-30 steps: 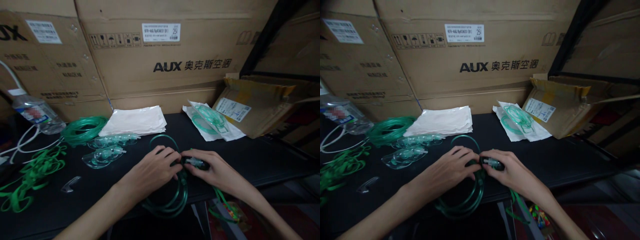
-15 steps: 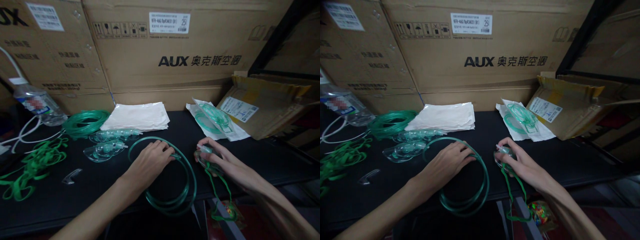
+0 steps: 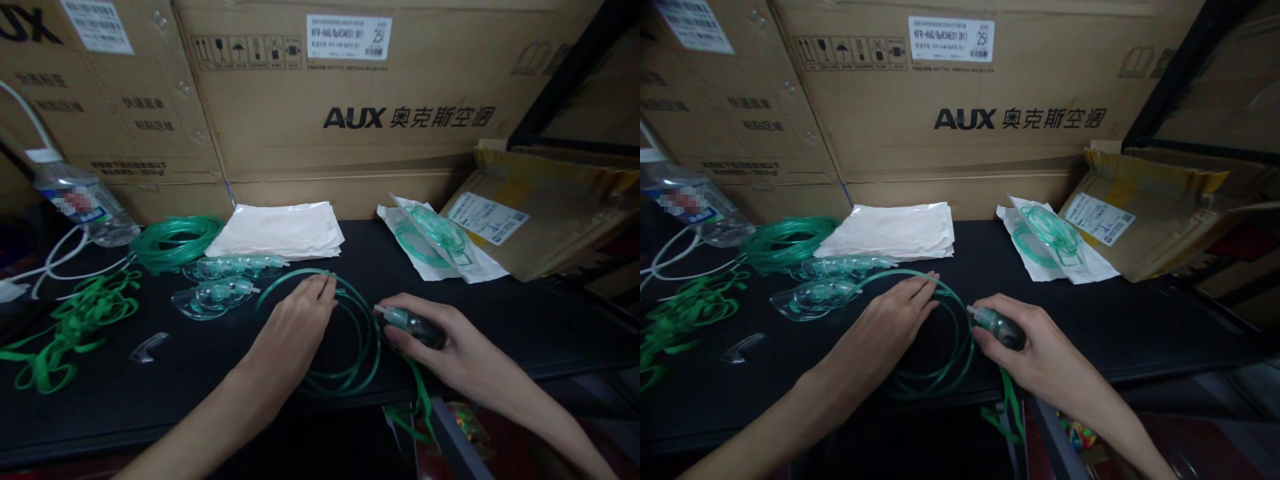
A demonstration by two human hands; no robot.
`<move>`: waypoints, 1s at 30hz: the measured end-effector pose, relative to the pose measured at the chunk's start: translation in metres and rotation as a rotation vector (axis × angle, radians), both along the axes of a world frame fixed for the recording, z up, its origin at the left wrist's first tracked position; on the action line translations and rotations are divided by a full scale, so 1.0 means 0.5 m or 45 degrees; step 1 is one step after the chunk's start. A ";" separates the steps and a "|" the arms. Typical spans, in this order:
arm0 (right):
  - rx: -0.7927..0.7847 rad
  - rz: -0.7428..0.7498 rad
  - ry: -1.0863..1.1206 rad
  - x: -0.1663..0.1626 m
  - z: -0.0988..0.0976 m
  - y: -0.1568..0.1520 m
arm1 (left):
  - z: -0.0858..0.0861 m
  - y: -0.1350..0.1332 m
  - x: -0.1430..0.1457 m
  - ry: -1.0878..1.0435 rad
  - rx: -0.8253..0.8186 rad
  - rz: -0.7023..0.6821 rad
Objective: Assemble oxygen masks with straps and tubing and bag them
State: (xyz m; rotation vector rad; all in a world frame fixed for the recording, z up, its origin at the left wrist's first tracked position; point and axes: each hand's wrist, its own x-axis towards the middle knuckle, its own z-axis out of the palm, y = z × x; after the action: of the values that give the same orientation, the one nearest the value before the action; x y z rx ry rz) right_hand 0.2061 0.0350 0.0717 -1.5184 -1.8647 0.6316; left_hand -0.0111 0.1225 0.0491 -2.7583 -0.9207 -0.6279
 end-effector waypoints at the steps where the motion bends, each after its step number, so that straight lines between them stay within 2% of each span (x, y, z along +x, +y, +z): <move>1: 0.022 -0.010 -0.006 0.000 -0.006 0.006 | 0.007 -0.019 -0.006 -0.027 0.054 -0.021; 5: 0.046 -0.004 -0.023 0.000 -0.024 0.024 | 0.065 -0.091 -0.041 -0.237 0.181 -0.172; 7: 0.051 0.007 -0.043 -0.002 -0.028 0.029 | 0.102 -0.099 -0.058 -0.478 0.224 -0.003; 9: 0.059 0.016 -0.084 -0.005 -0.030 0.032 | 0.134 -0.077 -0.066 -0.648 0.182 0.249; 11: 0.083 0.007 -0.130 -0.009 -0.033 0.037 | 0.154 -0.032 -0.064 -0.701 -0.097 0.306; 13: 0.105 -0.003 -0.163 -0.013 -0.041 0.043 | 0.159 0.018 -0.051 -0.703 -0.619 0.227; 15: 0.141 -0.018 -0.179 -0.018 -0.052 0.050 | 0.147 0.052 -0.033 -0.653 -0.997 0.136; 17: 0.207 -0.043 -0.189 -0.024 -0.066 0.057 | 0.123 0.059 -0.015 -0.547 -1.062 0.087; 20: 0.305 -0.090 -0.236 -0.032 -0.085 0.064 | 0.070 0.030 0.003 -0.437 -0.865 0.112; 24: 0.336 -0.093 -0.306 -0.034 -0.097 0.067 | 0.008 -0.005 0.009 -0.365 -0.488 0.252; 27: 0.372 -0.063 -0.324 -0.032 -0.102 0.066 | -0.011 0.007 0.008 -0.254 -0.265 0.267; 30: 0.383 -0.104 -0.291 -0.031 -0.104 0.064 | -0.018 0.035 0.009 -0.122 -0.246 0.130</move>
State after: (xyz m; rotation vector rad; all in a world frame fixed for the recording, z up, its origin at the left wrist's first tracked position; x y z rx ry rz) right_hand 0.1904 0.0670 0.0199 -1.5041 -1.9496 0.1334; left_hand -0.0067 0.1400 0.0398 -2.8446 -1.1943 -0.6930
